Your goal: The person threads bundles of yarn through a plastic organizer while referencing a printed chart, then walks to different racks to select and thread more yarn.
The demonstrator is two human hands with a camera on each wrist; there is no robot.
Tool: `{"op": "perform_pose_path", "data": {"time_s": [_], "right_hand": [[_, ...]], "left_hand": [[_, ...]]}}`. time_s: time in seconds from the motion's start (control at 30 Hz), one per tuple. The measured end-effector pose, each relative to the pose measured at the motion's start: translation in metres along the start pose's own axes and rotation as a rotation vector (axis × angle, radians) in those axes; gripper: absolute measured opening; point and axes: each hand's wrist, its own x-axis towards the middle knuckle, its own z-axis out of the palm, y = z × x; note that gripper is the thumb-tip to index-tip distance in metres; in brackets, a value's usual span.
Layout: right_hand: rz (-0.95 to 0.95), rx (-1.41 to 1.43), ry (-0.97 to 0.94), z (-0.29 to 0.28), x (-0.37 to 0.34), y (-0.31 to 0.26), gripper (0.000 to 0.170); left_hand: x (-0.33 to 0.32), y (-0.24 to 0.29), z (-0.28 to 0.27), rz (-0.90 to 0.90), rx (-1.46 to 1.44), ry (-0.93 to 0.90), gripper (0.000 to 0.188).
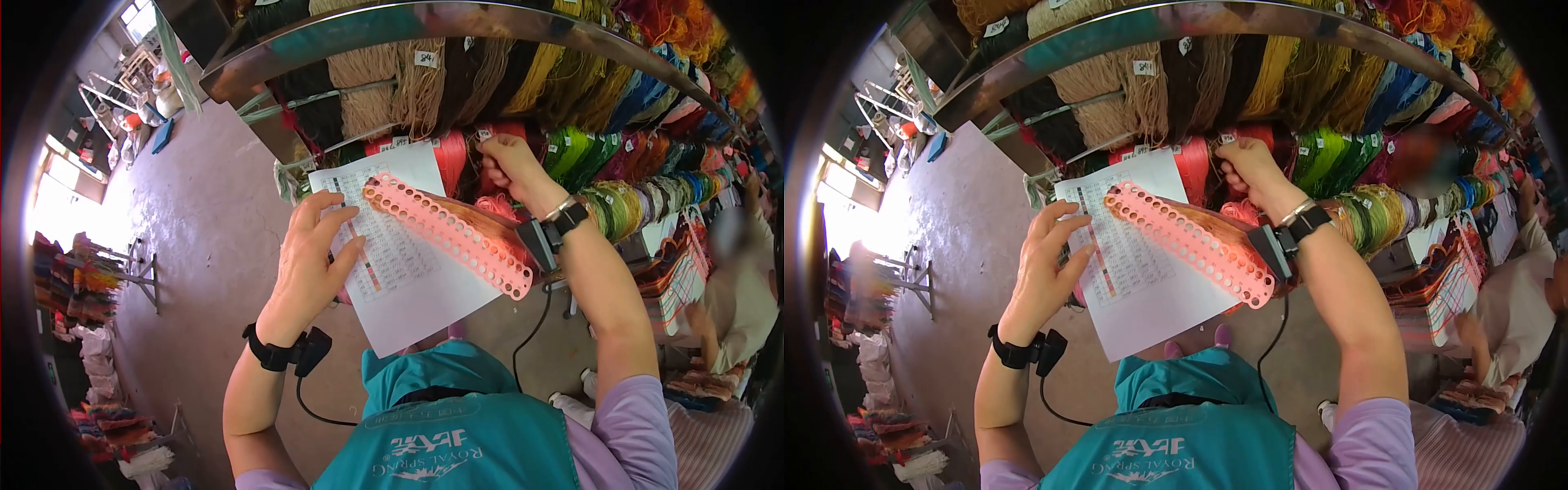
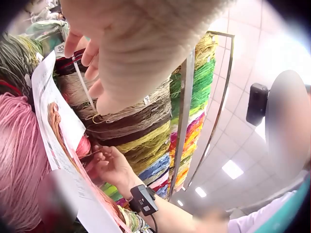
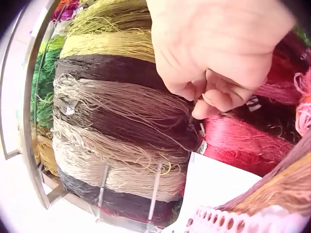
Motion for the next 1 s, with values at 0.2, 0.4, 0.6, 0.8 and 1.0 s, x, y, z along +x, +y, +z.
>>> {"op": "perform_pose_path", "data": {"time_s": [0.2, 0.4, 0.6, 0.8, 1.0], "right_hand": [[-0.343, -0.471, 0.136, -0.046, -0.076, -0.028, 0.012], [-0.727, -0.235, 0.326, -0.145, -0.23, -0.107, 0.013], [-1.112, 0.058, 0.027, -0.268, -0.403, -0.178, 0.024], [-1.161, -0.375, 0.897, -0.177, -0.43, -0.177, 0.018], [-0.642, -0.655, 0.378, -0.107, -0.316, -0.131, 0.013]], "left_hand": [[0.003, -0.004, -0.001, -0.002, 0.006, -0.022, 0.034], [0.023, 0.013, 0.0, 0.071, -0.033, -0.054, 0.032], [0.052, 0.044, 0.008, 0.166, -0.183, -0.038, 0.028], [0.064, 0.078, 0.018, 0.195, -0.472, -0.056, 0.025], [0.067, 0.159, 0.04, 0.101, -1.08, -0.533, 0.046]]}}
